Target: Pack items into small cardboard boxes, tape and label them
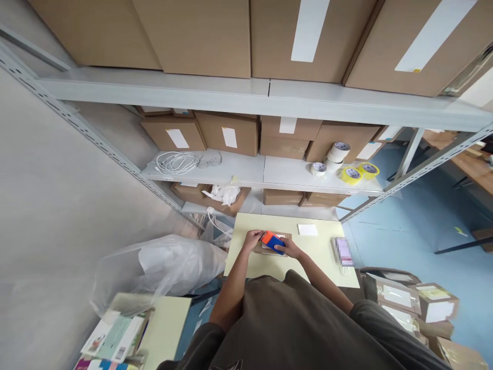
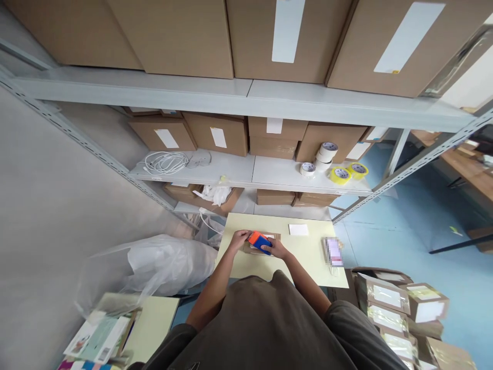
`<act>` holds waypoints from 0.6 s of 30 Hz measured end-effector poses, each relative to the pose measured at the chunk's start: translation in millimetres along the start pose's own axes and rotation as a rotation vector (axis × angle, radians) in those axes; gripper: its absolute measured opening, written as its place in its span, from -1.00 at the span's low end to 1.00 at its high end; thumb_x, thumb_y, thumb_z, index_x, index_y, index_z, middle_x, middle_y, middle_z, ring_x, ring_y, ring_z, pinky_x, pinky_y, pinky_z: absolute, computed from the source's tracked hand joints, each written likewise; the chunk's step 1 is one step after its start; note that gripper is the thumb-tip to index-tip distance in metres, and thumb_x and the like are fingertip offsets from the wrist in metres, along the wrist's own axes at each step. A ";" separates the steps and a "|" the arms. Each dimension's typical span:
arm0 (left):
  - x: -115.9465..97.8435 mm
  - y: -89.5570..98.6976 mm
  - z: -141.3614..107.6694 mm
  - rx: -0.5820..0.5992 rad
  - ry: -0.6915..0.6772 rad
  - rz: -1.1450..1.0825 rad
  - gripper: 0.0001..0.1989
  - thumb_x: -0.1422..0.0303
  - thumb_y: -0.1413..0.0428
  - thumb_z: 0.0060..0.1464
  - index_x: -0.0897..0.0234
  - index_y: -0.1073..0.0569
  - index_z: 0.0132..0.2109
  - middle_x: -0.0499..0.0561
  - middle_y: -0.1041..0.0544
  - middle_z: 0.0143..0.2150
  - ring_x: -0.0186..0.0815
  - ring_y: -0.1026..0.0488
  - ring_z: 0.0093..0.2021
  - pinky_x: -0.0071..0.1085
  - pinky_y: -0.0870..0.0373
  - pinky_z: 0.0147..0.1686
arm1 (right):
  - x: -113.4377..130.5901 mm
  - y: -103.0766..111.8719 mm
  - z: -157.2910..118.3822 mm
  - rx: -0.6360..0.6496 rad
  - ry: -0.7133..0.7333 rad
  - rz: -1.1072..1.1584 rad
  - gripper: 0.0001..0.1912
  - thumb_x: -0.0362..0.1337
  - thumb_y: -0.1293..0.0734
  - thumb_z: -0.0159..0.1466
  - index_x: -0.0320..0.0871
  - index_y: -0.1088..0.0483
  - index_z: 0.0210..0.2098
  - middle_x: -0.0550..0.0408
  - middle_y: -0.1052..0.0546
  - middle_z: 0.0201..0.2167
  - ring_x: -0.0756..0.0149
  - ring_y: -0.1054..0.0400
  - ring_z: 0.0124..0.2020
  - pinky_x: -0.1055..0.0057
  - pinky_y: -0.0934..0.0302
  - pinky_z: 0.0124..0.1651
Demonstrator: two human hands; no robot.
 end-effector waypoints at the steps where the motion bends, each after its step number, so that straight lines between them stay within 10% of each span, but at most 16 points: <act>1: -1.0 0.3 -0.9 -0.018 -0.004 0.029 -0.62 0.06 -0.18 0.15 0.30 -0.67 -0.30 0.08 -0.68 -0.34 -0.17 -0.60 -0.26 -0.31 -0.51 -0.19 | 2.1 0.5 -0.5 -0.011 -0.006 -0.019 -0.38 0.33 -0.41 0.18 -0.13 -0.49 -0.19 0.07 -0.55 -0.32 0.15 -0.42 -0.25 0.29 -0.31 -0.17; 18: 1.8 -0.5 -10.1 -0.220 0.158 0.292 -0.65 0.18 -0.07 0.22 0.26 -0.69 -0.29 0.04 -0.69 -0.35 -0.20 -0.62 -0.27 -0.39 -0.48 -0.25 | 34.8 41.3 1.7 0.016 -0.080 -0.211 -0.48 0.21 -0.42 0.20 -0.16 -0.55 -0.24 0.08 -0.60 -0.34 0.20 -0.44 -0.28 0.38 -0.28 -0.22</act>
Point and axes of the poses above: each hand's wrist, its own z-axis towards the middle knuckle, its own y-axis out of the back of the hand, x = y × z, the point moved 6 cm from there along z, towards the middle knuckle
